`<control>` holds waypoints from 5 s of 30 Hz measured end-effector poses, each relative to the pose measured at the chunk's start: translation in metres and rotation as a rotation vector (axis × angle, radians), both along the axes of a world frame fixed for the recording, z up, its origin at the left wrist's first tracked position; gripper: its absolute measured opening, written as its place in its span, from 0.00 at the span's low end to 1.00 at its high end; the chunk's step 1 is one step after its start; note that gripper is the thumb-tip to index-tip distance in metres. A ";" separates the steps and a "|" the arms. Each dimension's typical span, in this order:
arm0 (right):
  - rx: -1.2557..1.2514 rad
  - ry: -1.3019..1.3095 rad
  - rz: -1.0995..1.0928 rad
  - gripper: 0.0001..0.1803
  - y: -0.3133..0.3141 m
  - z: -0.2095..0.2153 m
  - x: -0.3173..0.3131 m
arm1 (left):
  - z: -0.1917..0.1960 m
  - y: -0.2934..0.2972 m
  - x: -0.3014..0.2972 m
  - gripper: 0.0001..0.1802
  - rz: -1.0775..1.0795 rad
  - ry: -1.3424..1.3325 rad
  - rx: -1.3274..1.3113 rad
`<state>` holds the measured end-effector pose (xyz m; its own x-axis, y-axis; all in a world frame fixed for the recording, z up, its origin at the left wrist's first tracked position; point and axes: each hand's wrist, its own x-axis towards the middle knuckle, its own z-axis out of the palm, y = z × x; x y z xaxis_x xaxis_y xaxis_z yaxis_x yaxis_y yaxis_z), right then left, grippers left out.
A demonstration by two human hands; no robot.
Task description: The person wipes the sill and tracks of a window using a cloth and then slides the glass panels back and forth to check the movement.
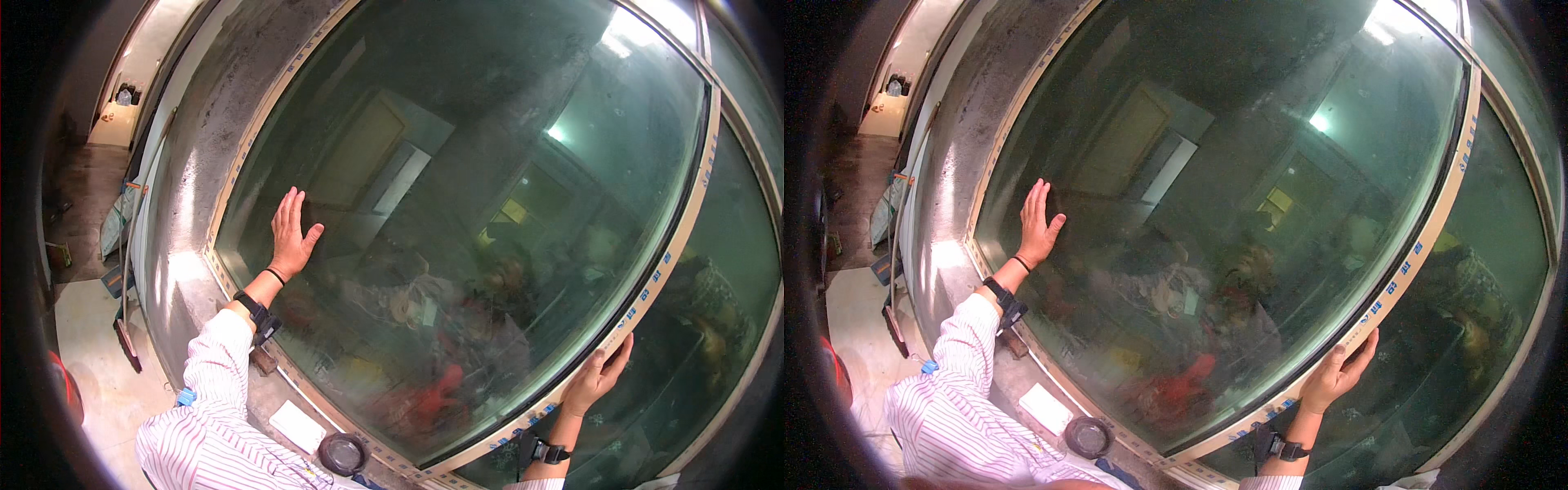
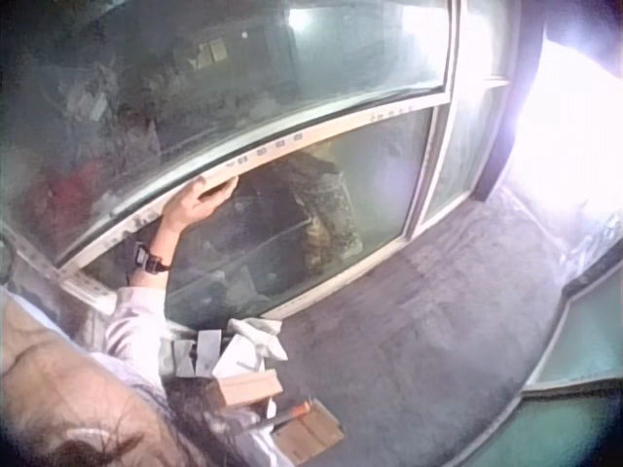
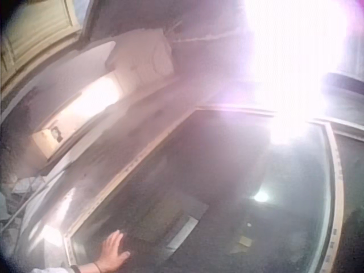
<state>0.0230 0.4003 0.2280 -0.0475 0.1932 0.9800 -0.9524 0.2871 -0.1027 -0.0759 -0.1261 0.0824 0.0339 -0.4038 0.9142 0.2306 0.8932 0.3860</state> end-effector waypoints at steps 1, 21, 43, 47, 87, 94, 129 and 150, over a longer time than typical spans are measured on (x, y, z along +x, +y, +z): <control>-0.019 0.007 -0.029 0.33 0.005 -0.001 0.003 | 0.003 0.005 -0.007 0.40 -0.029 0.007 -0.019; 0.172 0.083 -0.098 0.42 0.001 0.025 -0.006 | -0.014 -0.019 -0.016 0.40 0.037 -0.015 0.015; 0.039 -0.129 -0.499 0.41 -0.014 0.030 0.012 | -0.011 -0.018 -0.020 0.40 0.041 0.024 -0.005; 0.021 -0.056 -0.358 0.40 -0.011 0.028 -0.002 | -0.012 -0.018 -0.019 0.40 0.040 0.026 -0.005; -0.070 0.038 -0.349 0.32 0.022 0.034 0.013 | -0.013 -0.020 -0.021 0.37 0.088 0.037 -0.030; 0.157 0.133 -0.089 0.46 -0.006 0.016 -0.004 | -0.012 -0.018 -0.017 0.37 0.091 0.027 -0.028; -0.076 0.320 0.092 0.32 0.093 0.058 0.017 | -0.015 -0.039 -0.033 0.30 0.023 0.075 -0.133; 0.041 0.129 -0.182 0.45 -0.002 0.239 -0.010 | -0.013 -0.020 -0.028 0.36 0.078 0.037 -0.011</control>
<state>0.0135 0.3986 0.4671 0.1107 0.1469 0.9829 -0.8890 0.4569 0.0319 -0.1043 -0.1458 0.0691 0.0990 -0.3888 0.9160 0.1741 0.9131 0.3688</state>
